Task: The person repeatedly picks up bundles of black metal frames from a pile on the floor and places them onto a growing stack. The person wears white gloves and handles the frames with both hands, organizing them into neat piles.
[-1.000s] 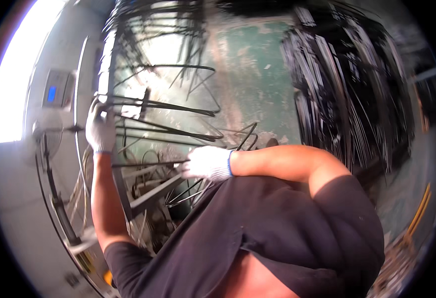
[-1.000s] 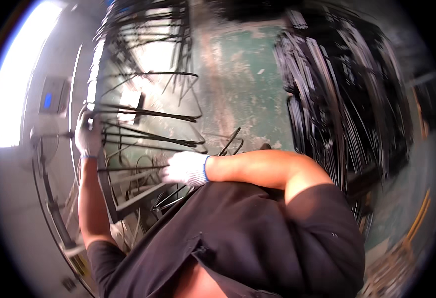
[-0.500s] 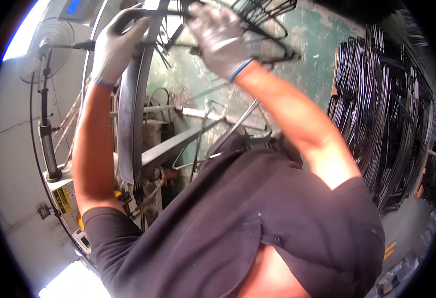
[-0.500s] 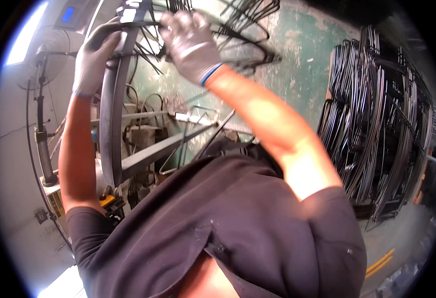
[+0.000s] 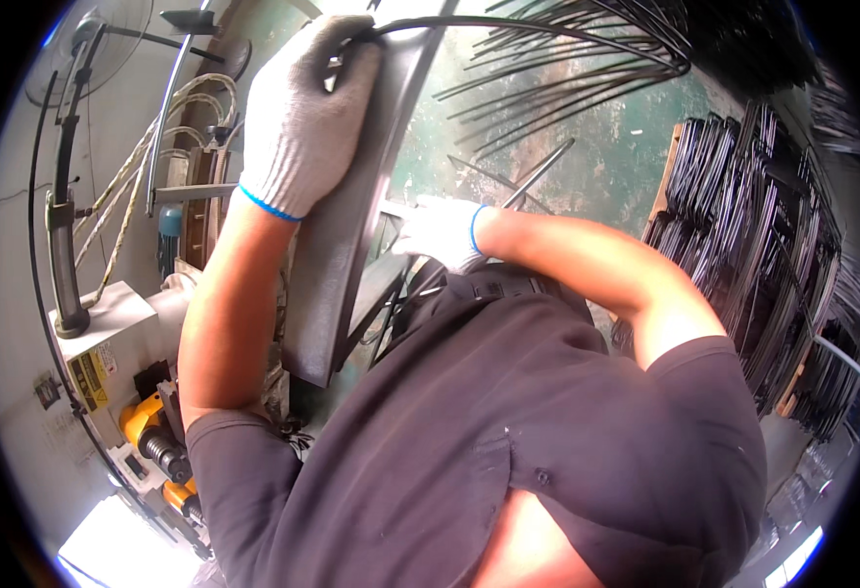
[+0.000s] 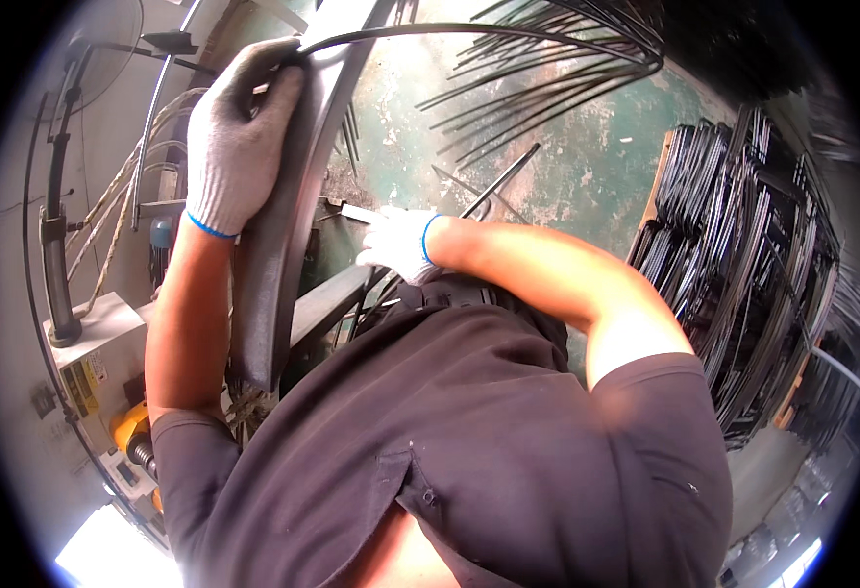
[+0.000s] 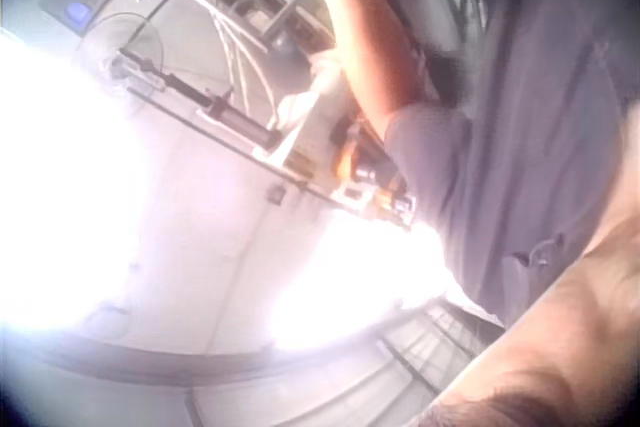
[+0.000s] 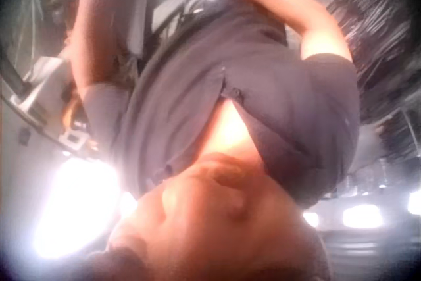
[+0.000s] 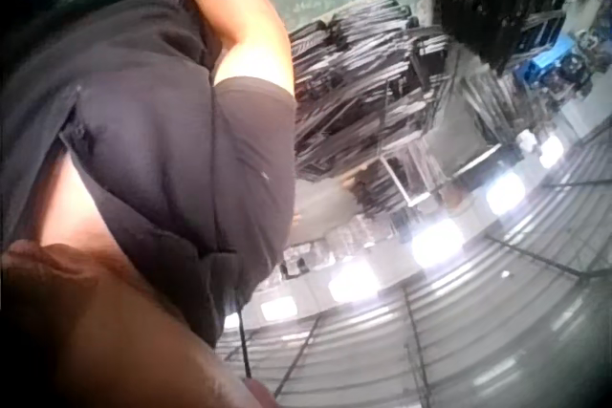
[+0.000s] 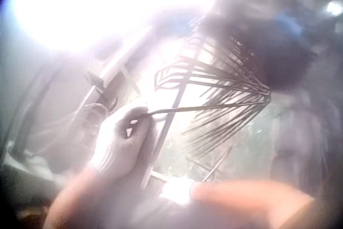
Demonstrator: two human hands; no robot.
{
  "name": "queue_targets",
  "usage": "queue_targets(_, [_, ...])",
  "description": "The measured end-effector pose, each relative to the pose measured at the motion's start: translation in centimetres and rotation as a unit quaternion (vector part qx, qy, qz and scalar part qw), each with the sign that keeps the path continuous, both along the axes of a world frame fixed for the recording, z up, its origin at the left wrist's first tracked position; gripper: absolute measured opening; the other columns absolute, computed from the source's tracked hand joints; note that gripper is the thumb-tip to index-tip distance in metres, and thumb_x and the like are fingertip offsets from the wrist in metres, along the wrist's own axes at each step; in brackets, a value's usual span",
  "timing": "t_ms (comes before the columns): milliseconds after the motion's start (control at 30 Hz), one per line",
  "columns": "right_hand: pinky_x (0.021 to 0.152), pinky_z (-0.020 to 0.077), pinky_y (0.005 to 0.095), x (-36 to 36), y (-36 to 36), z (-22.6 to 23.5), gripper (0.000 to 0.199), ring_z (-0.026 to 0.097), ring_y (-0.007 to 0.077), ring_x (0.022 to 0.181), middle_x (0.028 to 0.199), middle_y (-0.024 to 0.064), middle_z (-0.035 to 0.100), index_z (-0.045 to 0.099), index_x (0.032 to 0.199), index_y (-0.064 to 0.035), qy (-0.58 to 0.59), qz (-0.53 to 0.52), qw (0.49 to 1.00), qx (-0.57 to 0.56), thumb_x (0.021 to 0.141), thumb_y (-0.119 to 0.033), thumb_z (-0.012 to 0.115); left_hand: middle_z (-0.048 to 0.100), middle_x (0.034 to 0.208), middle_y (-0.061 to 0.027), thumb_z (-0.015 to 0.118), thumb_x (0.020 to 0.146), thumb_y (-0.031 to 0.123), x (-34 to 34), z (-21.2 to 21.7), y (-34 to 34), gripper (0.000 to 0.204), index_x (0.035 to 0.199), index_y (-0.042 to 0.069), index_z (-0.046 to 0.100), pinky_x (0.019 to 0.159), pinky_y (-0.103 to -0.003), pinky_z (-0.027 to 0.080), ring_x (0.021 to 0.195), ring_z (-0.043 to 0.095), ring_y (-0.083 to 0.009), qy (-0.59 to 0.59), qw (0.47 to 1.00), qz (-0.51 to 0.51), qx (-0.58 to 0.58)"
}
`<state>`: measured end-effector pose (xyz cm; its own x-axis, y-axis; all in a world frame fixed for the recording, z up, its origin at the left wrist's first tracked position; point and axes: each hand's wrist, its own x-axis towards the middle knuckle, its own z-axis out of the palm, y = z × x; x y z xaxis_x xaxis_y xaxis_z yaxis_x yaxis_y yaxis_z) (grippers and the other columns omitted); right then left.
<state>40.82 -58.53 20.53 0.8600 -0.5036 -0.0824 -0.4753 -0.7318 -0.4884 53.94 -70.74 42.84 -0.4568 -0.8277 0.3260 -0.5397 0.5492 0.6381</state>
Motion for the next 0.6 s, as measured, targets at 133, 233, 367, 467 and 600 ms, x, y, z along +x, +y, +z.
queue_targets(133, [0.101,0.06,0.0519,-0.9,0.4,0.2,0.043,0.077,0.0425,0.121,0.124,0.021,0.082,0.081,0.13,-0.0107,0.147,0.007,0.955,0.256,0.091,-0.021,0.068,0.082,0.119,-0.0108,0.074,0.109,0.019,0.3,0.0,0.1,0.03,0.135,0.002,0.077,0.099,-0.032,0.059,0.11,0.076,-0.0173,0.004,1.0,0.009,0.022])
queue_targets(233, [0.098,0.0601,0.0508,-2.2,0.7,0.1,0.052,0.077,0.0436,0.114,0.125,0.0242,0.081,0.078,0.137,-0.0047,0.191,0.03,0.919,0.343,0.088,-0.016,0.066,0.082,0.115,-0.015,0.074,0.108,0.02,-0.1,0.7,0.9,0.026,0.128,0.005,0.078,0.096,-0.038,0.06,0.105,0.078,-0.0248,0.012,0.998,0.037,0.041])
queue_targets(367, [0.095,0.0603,0.0504,-1.7,1.5,-3.1,0.043,0.078,0.0452,0.111,0.119,0.026,0.081,0.08,0.127,-0.0022,0.139,0.08,0.929,0.333,0.089,-0.018,0.067,0.079,0.105,-0.0201,0.072,0.106,0.02,-1.0,2.7,1.9,0.02,0.116,0.006,0.08,0.089,-0.045,0.059,0.096,0.077,-0.0351,-0.061,0.996,0.065,-0.025])
queue_targets(467, [0.092,0.0621,0.0516,-1.7,2.4,-1.2,0.035,0.08,0.0446,0.106,0.109,0.0257,0.082,0.083,0.114,-0.002,0.108,0.03,0.969,0.22,0.089,-0.024,0.073,0.08,0.102,-0.0158,0.075,0.102,0.013,-0.8,2.3,1.8,0.014,0.114,0.007,0.08,0.093,-0.047,0.059,0.095,0.076,-0.0339,-0.096,0.991,0.075,-0.06])
queue_targets(600, [0.084,0.0656,0.0527,-0.5,2.9,6.1,0.025,0.082,0.0424,0.101,0.107,0.0236,0.083,0.083,0.108,-0.0051,0.135,0.078,0.985,0.077,0.086,-0.014,0.075,0.079,0.118,-0.0202,0.076,0.105,0.026,2.3,1.7,2.1,0.033,0.131,0.008,0.077,0.096,-0.043,0.06,0.105,0.078,-0.0363,-0.127,0.987,0.05,-0.087])
